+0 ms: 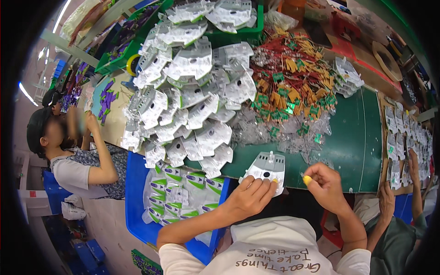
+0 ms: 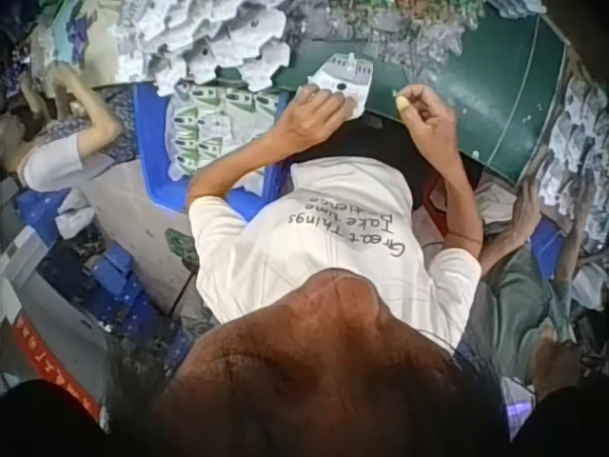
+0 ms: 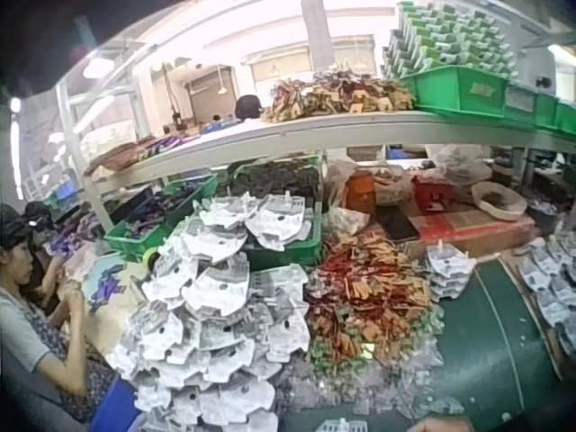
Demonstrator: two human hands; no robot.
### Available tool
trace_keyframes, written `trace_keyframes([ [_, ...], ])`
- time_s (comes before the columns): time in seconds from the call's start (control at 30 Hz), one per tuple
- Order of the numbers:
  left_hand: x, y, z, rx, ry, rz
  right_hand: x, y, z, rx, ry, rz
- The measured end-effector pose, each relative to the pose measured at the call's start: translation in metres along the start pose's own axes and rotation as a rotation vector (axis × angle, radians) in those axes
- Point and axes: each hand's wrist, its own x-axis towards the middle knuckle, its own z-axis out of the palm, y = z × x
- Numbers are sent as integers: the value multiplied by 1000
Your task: The person assembles toy components by picking plastic housings, clear plastic inserts, and wired circuit parts from the table and fitting them together by hand.
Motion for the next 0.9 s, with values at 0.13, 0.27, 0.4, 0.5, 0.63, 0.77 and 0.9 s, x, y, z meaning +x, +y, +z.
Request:
trace_keyframes([
  [0.13, -12, 14, 28, -153, -3, -233, 16, 4, 27, -391, 64, -367],
  [0.27, -16, 12, 46, -336, 2, -320, 29, 21, 45, -640, 90, -546],
  [0.4, -18, 18, 52, -313, 6, -314, 36, 27, 57, -806, 47, -601],
  [0.5, -13, 14, 46, -291, -4, -294, 35, 30, 61, -934, -31, -612],
  [0.63, -1, -13, 39, -638, 55, -340, 33, 34, 60, -810, 25, -622],
  [0.77, 32, -30, 60, -560, 356, -406, 31, 32, 65, -820, 33, -598],
  [0.9, 62, -19, 81, -692, 345, -546, 30, 33, 58, -892, -64, -615],
])
